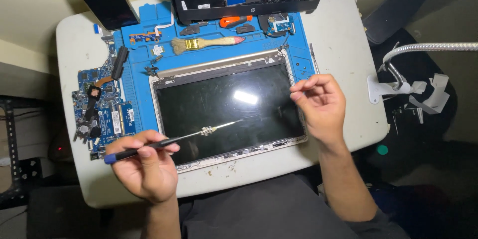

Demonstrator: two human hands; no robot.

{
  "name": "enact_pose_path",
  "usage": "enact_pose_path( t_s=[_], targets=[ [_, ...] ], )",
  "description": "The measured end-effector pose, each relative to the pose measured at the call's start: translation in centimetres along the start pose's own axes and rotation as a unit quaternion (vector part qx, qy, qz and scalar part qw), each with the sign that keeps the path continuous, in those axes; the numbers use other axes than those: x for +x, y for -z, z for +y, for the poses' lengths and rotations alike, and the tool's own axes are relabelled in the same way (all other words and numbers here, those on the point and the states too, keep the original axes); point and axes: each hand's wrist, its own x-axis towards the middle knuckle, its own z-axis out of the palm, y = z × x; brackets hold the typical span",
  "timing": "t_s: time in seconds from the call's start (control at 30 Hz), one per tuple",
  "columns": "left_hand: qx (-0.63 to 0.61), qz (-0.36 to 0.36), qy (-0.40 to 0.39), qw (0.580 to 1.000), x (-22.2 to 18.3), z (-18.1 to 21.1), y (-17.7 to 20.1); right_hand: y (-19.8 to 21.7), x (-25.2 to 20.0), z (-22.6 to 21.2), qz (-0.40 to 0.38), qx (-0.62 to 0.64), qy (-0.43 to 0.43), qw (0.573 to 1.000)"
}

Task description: Technician disassembling a laptop screen, cleaning the panel with a brush, and managing small screws with a screwdriver on a repair bench.

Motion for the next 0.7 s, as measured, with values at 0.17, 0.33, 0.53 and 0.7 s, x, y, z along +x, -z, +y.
enact_pose_path(
  t_s=[0.17,0.33,0.53,0.7],
  targets=[
    [-0.036,-0.035,0.004,0.999,-0.9,0.7,-2.7,-1.3,-2.2,1.5,-0.028,0.094,-0.02,0.995],
    [-0.051,-0.037,0.009,0.998,-1.3,0.6,-3.4,-2.0,-3.5,2.1,-0.058,0.211,-0.064,0.974],
    [-0.034,-0.052,-0.004,0.998,-1.4,0.7,-3.9,-2.4,-3.9,2.5,-0.065,0.239,-0.077,0.966],
    [-0.014,-0.054,-0.024,0.998,-1.4,0.5,-4.1,-2.8,-4.0,2.6,-0.069,0.241,-0.077,0.965]
  ],
)
